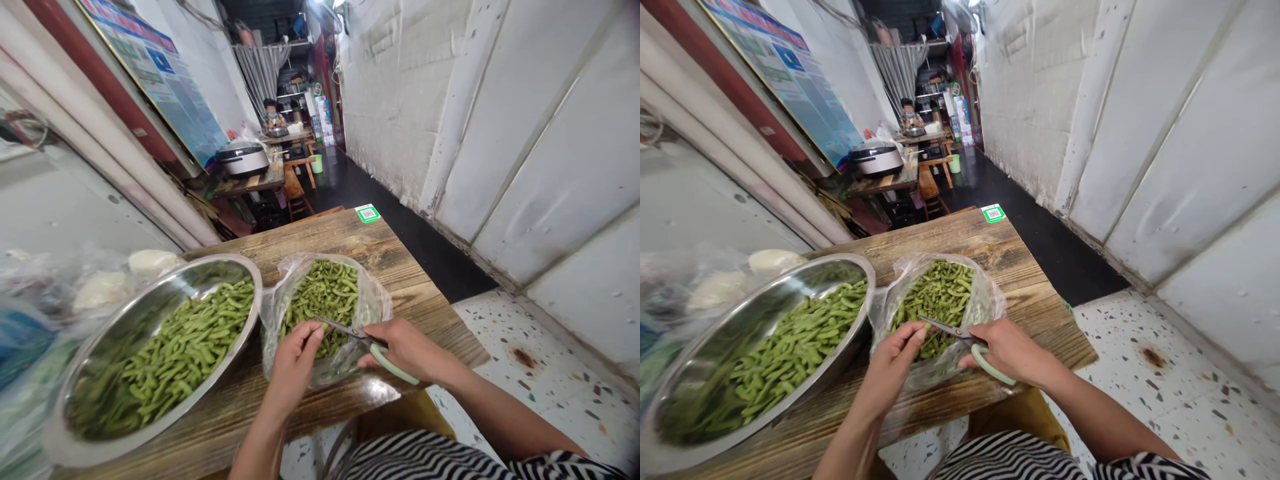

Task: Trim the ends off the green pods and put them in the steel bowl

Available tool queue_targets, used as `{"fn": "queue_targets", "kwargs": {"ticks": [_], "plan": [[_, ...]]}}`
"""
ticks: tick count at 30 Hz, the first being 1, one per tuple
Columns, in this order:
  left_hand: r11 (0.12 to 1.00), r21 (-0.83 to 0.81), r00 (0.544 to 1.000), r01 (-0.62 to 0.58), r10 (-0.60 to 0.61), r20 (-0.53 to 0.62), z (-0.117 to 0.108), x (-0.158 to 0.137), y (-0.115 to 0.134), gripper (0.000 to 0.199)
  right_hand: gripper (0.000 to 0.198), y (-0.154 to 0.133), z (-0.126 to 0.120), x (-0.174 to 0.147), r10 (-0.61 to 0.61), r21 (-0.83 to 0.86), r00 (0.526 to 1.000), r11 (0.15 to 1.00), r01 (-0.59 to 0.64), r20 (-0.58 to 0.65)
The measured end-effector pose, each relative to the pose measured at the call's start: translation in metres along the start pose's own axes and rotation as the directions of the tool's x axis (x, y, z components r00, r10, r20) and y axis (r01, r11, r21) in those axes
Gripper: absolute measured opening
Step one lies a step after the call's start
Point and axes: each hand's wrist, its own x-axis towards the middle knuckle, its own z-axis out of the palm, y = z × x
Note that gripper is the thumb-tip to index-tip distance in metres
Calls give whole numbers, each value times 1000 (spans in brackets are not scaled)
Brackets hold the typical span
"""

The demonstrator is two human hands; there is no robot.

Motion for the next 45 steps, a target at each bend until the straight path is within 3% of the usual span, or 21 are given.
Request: {"fn": "queue_targets", "kwargs": {"ticks": [3, 5, 7, 9, 10, 11, 12, 13, 15, 16, 18, 21, 23, 26, 29, 34, 45], "plan": [[994, 107, 997, -10, 17, -70, -9, 0, -7, 25, 39, 4, 2, 2, 32, 41, 999, 999, -31, -35], [954, 297, 958, -40, 121, -259, -29, 0, -12, 24, 39, 8, 2, 3, 89, 30, 992, 996, -87, -89], [857, 515, 842, -18, 291, -455, -56, 3, -14, 27, 41, 11, 2, 4, 149, 3, 980, 989, -149, -129], [733, 673, 724, 95, 413, -552, -80, 7, -14, 35, 45, 12, 1, 5, 200, -25, 971, 978, -205, -129], [680, 719, 684, 146, 455, -569, -88, 10, -13, 41, 46, 13, 1, 6, 220, -34, 968, 974, -226, -123], [640, 754, 678, 147, 490, -548, -92, 12, -12, 43, 47, 13, 1, 6, 233, -38, 965, 970, -238, -119], [616, 781, 710, 99, 506, -489, -91, 14, -12, 41, 47, 12, 2, 7, 235, -39, 965, 970, -241, -116], [606, 795, 774, 4, 501, -386, -86, 16, -13, 35, 46, 12, 2, 7, 232, -37, 966, 971, -237, -115], [628, 749, 901, -213, 423, -98, -68, 18, -19, 18, 45, 10, 3, 7, 218, -26, 968, 975, -223, -120], [650, 707, 931, -278, 363, 32, -59, 19, -23, 14, 44, 10, 3, 7, 216, -20, 969, 975, -220, -123], [679, 673, 952, -293, 271, 142, -43, 19, -30, 13, 43, 9, 3, 7, 216, -11, 967, 976, -219, -135], [701, 671, 967, -241, 235, 102, -35, 19, -33, 13, 39, 8, 2, 6, 211, 11, 971, 977, -211, -116], [770, 601, 973, -213, 223, 59, -37, 19, -27, 12, 39, 5, 1, 6, 211, 52, 975, 977, -207, -73], [921, 364, 985, -136, 165, -50, -37, 18, -16, 16, 42, 0, -2, 4, 190, 145, 982, 971, -189, 9], [994, 108, 991, 13, 1, -132, -28, 13, -9, 20, 44, -7, -6, 2, 156, 213, 985, 963, -168, 73], [981, -136, 986, 141, -150, -66, -17, 7, -2, 28, 41, -13, -9, 0, 133, 261, 984, 952, -161, 120], [963, -202, 983, 179, -181, 12, -15, 4, -3, 29, 40, -10, -3, 1, 102, 294, 987, 946, -135, 128]]}}
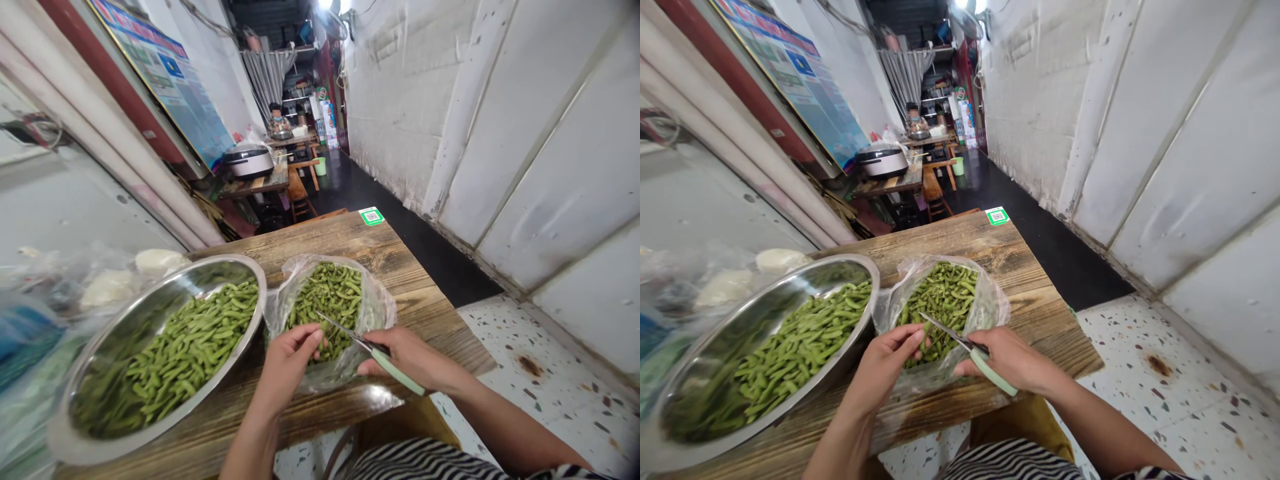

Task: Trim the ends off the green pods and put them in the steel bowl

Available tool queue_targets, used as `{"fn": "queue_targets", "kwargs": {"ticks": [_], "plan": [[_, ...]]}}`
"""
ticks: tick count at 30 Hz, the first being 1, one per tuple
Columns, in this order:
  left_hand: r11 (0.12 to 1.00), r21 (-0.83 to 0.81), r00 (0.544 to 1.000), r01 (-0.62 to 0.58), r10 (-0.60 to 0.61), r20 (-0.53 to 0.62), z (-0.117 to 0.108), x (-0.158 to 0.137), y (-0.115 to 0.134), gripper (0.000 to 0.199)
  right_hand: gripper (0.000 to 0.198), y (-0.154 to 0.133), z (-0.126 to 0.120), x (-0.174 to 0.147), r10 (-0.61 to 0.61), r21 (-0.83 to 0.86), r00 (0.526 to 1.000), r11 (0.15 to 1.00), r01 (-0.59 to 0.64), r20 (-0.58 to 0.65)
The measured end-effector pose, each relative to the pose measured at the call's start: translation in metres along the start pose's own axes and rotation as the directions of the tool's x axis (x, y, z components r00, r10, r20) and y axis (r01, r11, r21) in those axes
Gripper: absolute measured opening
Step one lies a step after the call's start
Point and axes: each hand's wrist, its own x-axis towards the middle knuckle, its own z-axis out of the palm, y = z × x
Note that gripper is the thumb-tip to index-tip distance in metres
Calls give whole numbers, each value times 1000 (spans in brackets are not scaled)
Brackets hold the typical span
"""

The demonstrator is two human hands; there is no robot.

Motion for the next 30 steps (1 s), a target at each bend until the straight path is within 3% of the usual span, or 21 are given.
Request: {"fn": "queue_targets", "kwargs": {"ticks": [9, 23, 30], "plan": [[987, -148, 998, 66, -68, -8, 6, 0, -1, 29, 38, 3, -3, 1, 25, -26, 999, 999, -26, -23], [1000, 21, 1000, 0, -1, 31, 4, -2, -1, 30, 38, -2, -1, -4, -18, -55, 1000, 998, 18, -10], [993, -98, 996, 71, -66, 53, 9, -2, 1, 28, 39, 9, 5, -2, 2, -11, 997, 1000, -3, -75]]}}
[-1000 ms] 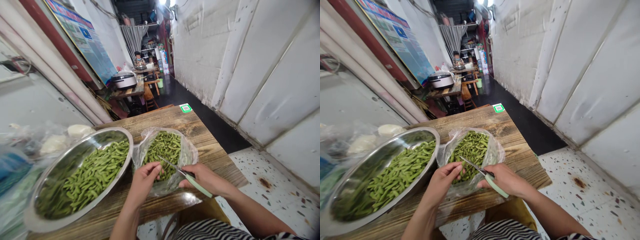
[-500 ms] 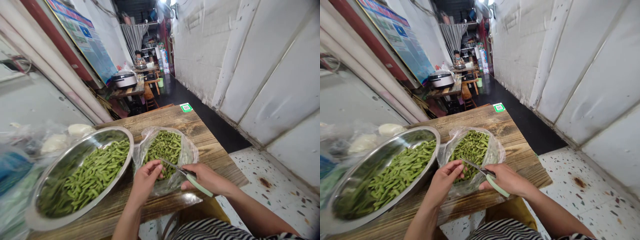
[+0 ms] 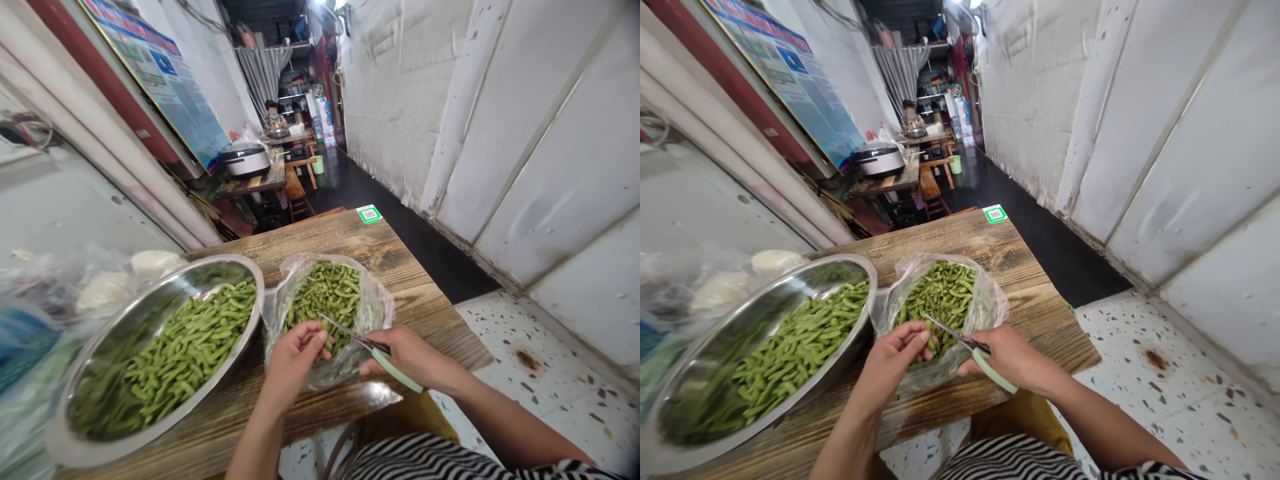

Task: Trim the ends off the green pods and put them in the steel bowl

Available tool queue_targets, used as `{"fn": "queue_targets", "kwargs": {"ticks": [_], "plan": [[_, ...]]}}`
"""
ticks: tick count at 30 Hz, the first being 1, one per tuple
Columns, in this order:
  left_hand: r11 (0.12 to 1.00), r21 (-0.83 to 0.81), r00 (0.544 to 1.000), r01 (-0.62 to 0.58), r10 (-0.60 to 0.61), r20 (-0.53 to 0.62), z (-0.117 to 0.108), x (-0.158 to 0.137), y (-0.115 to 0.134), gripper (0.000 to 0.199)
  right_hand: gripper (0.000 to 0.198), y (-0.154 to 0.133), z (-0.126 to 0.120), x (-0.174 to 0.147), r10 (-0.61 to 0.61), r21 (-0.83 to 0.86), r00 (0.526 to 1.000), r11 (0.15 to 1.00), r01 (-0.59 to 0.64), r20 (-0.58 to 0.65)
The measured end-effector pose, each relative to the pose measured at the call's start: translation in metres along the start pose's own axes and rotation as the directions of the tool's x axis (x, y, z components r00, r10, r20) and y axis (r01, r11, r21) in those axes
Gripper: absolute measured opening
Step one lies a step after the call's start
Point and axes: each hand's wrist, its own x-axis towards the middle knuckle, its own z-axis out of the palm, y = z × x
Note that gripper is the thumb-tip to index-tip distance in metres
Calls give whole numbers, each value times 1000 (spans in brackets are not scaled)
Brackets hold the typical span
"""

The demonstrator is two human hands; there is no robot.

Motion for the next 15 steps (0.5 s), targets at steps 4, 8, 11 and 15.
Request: {"fn": "queue_targets", "kwargs": {"ticks": [4, 8, 11, 15], "plan": [[947, -319, 996, 41, -63, -61, -1, 2, 2, 27, 44, 0, -3, -1, 8, -16, 1000, 1000, -8, 0], [849, -525, 982, 50, -138, -129, 0, 1, 4, 30, 46, -5, -5, -3, -87, 65, 992, 995, 81, 90], [830, -557, 977, 43, -152, -151, 3, 0, 4, 29, 45, -6, -3, -4, -97, 79, 989, 993, 88, 110], [821, -570, 978, 46, -154, -143, 7, -1, 4, 27, 43, -8, -2, -5, -97, 106, 988, 991, 85, 123]]}}
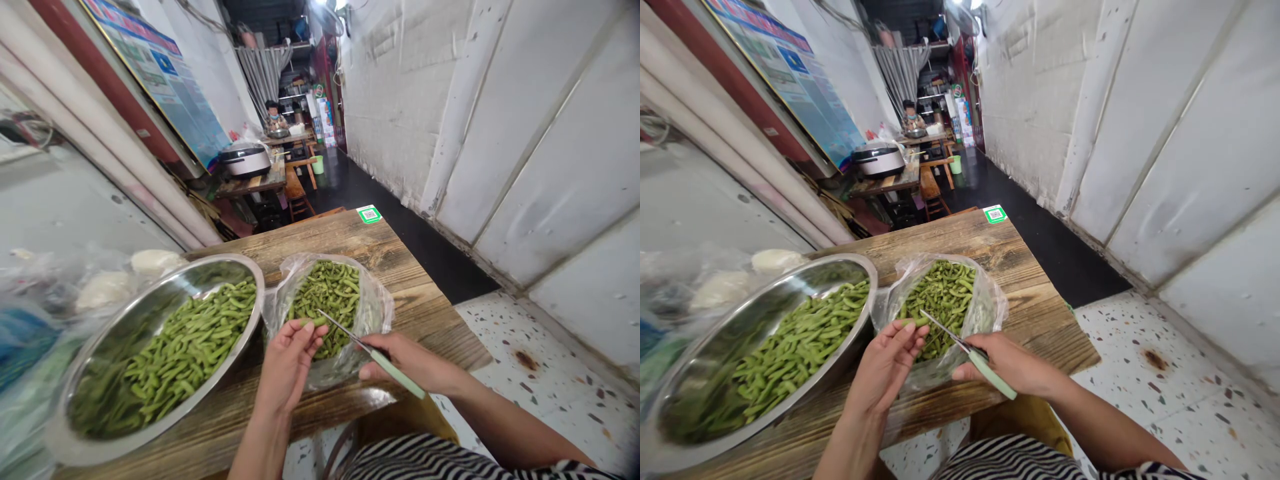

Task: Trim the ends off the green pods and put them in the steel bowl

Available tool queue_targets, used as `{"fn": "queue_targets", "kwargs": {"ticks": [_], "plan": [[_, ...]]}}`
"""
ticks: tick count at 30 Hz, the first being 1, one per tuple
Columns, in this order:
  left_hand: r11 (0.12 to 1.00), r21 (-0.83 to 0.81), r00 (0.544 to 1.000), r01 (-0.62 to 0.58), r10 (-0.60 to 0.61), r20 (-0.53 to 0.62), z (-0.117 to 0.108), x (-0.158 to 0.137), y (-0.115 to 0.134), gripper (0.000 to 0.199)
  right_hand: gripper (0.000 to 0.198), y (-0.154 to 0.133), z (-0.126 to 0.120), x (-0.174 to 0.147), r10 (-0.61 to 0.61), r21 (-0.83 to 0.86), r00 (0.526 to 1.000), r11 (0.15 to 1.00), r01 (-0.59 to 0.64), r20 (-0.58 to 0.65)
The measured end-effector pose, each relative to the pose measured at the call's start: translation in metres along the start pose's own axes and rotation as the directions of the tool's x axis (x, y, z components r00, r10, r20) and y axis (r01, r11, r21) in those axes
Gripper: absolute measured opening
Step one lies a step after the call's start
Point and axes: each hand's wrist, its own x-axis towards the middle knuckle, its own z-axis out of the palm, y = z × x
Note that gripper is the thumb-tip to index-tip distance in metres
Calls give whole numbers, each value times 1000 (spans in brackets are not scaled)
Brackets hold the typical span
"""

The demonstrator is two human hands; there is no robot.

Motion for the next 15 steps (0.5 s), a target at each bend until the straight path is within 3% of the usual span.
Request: {"fn": "queue_targets", "kwargs": {"ticks": [8, 11, 13, 14, 15], "plan": [[1000, -26, 999, -15, 14, -35, 6, -5, -10, 26, 41, -2, 5, 0, 22, 81, 1000, 997, -20, -18], [998, 41, 999, -43, 44, -31, 3, -4, -12, 26, 41, 3, 7, 1, 50, 86, 998, 995, -47, -33], [970, 172, 977, -174, 191, -92, -7, -3, -5, 25, 42, 7, 7, 2, 82, 64, 994, 995, -77, -70], [924, 271, 941, -269, 312, -129, -14, -2, 2, 24, 42, 8, 6, 2, 95, 43, 991, 995, -92, -96], [838, 398, 863, -373, 471, -183, -23, 0, 11, 24, 43, 10, 4, 3, 105, 17, 987, 994, -103, -124]]}}
